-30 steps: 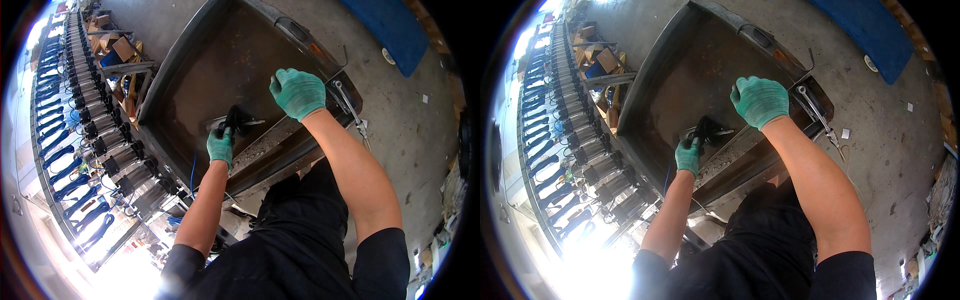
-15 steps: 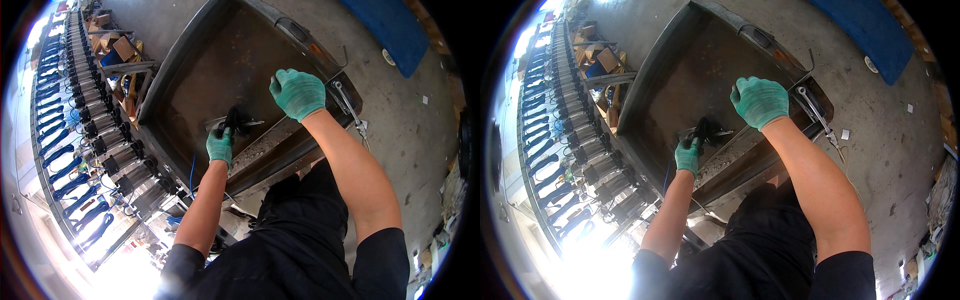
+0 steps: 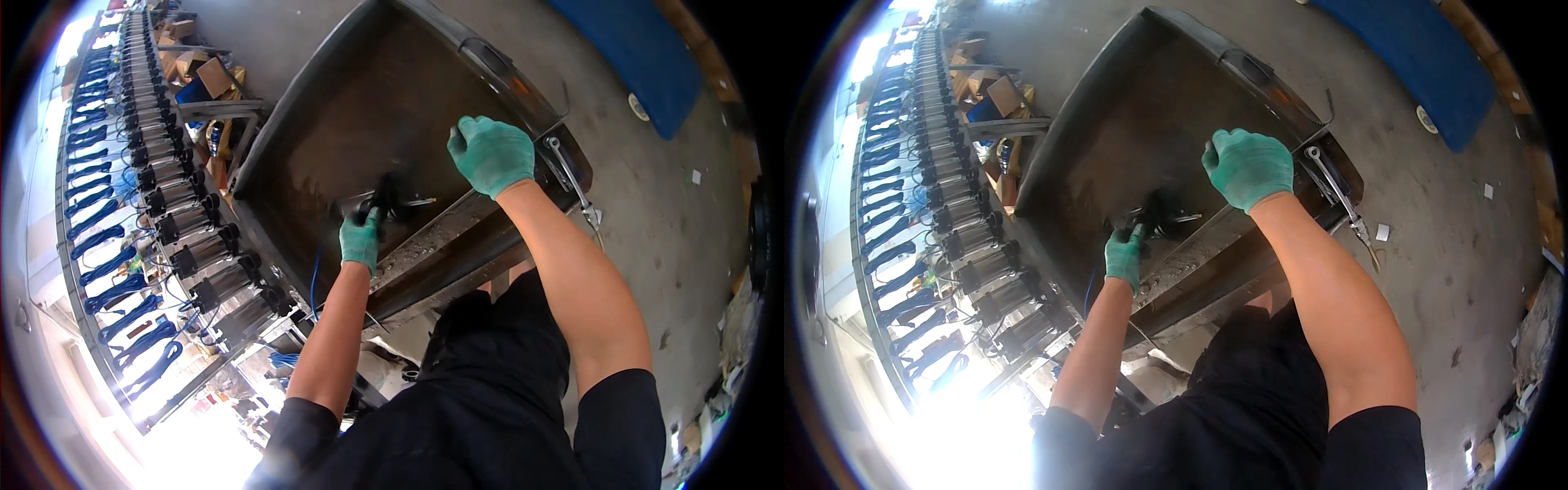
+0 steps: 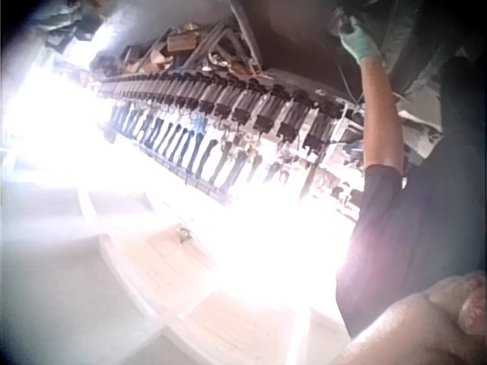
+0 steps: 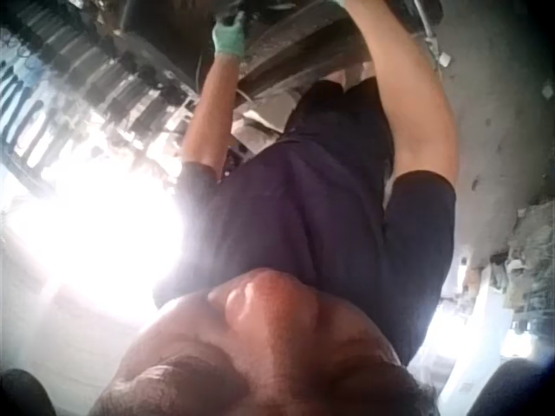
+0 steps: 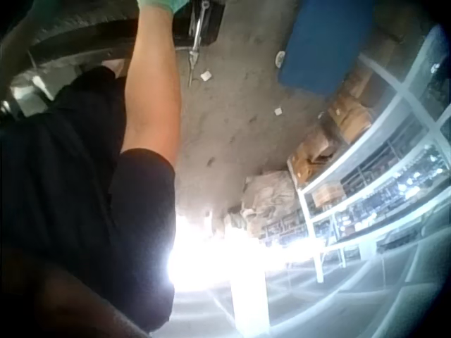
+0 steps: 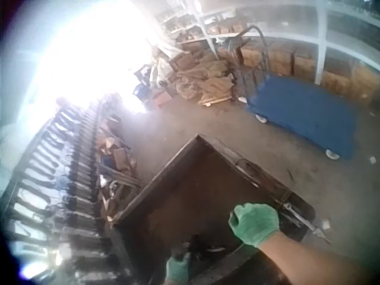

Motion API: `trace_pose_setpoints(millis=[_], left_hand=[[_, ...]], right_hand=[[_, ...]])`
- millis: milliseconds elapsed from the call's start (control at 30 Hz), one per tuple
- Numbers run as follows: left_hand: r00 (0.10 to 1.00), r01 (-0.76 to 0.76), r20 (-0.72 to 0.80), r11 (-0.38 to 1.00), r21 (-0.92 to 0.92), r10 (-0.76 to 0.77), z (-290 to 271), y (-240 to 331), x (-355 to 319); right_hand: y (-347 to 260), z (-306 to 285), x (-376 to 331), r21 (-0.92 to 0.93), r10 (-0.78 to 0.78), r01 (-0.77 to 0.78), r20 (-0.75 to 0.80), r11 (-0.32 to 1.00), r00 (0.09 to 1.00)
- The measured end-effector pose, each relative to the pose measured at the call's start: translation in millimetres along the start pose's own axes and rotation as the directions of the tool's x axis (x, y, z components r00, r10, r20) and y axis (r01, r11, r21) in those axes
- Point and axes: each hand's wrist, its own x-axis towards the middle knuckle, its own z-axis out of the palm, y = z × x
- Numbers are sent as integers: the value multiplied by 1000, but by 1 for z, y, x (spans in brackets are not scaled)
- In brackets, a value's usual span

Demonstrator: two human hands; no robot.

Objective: The person, wearing gloves, lifts a submersible pump from a line, carries it to a water tank, and submerges it while holding the blue power cable. They then remove the pump from the tank and place it onto a different assembly rack.

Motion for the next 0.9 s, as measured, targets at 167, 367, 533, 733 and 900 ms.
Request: trace_pose_setpoints(millis=[167, 367, 533, 733, 900], left_hand=[[990, -110, -84, 994, -13, 109, -39, 27, -36], [951, -282, -179, 944, -173, 251, -82, 88, -138], [896, -374, -287, 924, -76, 339, -95, 121, -219], [845, -461, -343, 884, -75, 411, -82, 92, -252], [905, -340, -307, 935, -101, 296, -44, 54, -248]], right_hand=[[-1, -3, -1, -7, 13, -12, 9, 1000, 1000], [-7, -23, -4, 40, -2, -4, 158, 999, 987], [-77, -52, -60, 787, -474, 298, -7, 540, 880], [-121, -54, -129, 653, -491, 308, 112, 692, 864], [-79, -13, -151, 681, -427, 169, 230, 713, 874]])
